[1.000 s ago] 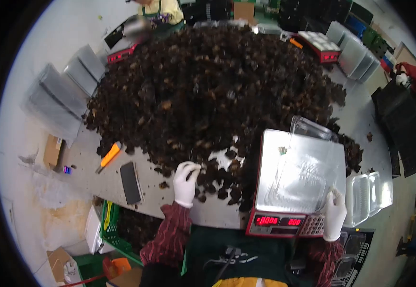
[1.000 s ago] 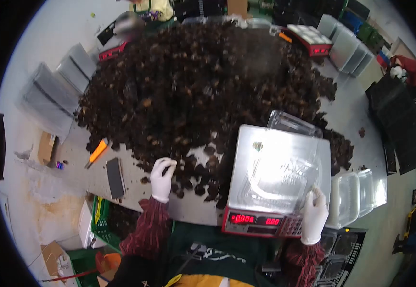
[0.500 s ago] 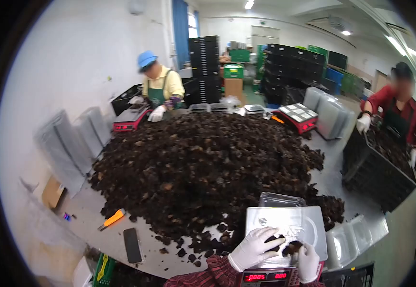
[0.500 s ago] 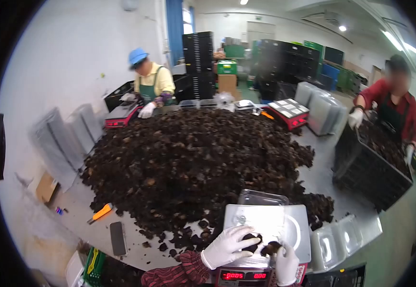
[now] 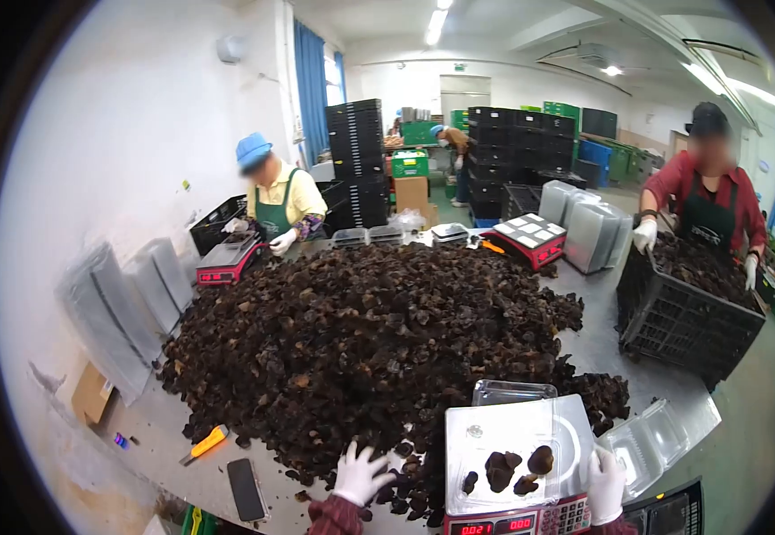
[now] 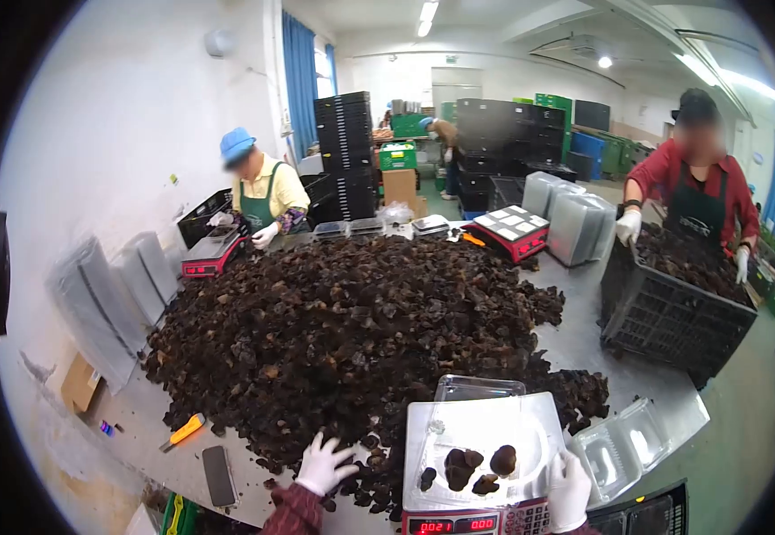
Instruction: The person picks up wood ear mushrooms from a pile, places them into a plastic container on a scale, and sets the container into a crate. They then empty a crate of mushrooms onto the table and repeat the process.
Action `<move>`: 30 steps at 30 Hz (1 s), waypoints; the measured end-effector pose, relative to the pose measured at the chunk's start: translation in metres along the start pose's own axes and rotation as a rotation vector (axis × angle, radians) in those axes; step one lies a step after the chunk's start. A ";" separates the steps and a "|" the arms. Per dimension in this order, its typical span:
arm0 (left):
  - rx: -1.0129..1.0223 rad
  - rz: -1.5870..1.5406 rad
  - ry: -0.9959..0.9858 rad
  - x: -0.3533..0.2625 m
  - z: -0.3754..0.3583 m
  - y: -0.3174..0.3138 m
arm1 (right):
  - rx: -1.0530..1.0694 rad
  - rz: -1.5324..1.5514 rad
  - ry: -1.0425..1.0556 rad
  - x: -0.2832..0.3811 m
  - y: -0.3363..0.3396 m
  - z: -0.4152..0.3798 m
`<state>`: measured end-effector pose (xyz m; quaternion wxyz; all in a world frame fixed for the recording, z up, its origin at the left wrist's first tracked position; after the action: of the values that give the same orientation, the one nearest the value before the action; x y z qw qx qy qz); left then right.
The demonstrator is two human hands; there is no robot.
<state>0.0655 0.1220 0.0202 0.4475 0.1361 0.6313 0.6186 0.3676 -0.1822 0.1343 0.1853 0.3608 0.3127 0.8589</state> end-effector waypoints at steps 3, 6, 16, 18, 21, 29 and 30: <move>-0.111 -0.062 -0.083 -0.017 -0.033 -0.005 | 0.189 0.104 -0.140 0.034 0.038 0.030; -0.200 -0.013 -0.077 -0.029 -0.062 0.006 | 0.051 0.144 0.303 0.094 0.072 0.050; -0.241 0.040 -0.049 -0.019 -0.105 -0.030 | 0.033 -0.083 0.939 0.243 0.198 0.036; -0.246 -0.003 -0.012 -0.029 -0.101 -0.019 | -0.043 -0.045 0.675 0.246 0.201 0.024; -0.311 -0.047 -0.064 -0.032 -0.103 -0.016 | -0.016 -0.122 0.371 0.264 0.189 0.015; -0.187 0.080 -0.001 -0.038 -0.102 -0.009 | -0.226 0.109 0.317 0.254 0.210 0.019; -0.199 0.056 -0.002 -0.036 -0.101 -0.010 | -0.157 0.091 0.396 0.250 0.212 0.018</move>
<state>0.0151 0.0270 0.0091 0.4421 0.1093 0.5622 0.6903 0.1936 -0.1948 0.4129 0.1086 0.1833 0.2586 0.9422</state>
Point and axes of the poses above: each hand's wrist, its own z-axis towards the middle knuckle, its own y-axis out of the back of the hand, x = y × z, the point moved 4 cm from there along z, towards the middle knuckle, and after that the axes turned 11 degrees about -z, right-handed, at the moved point
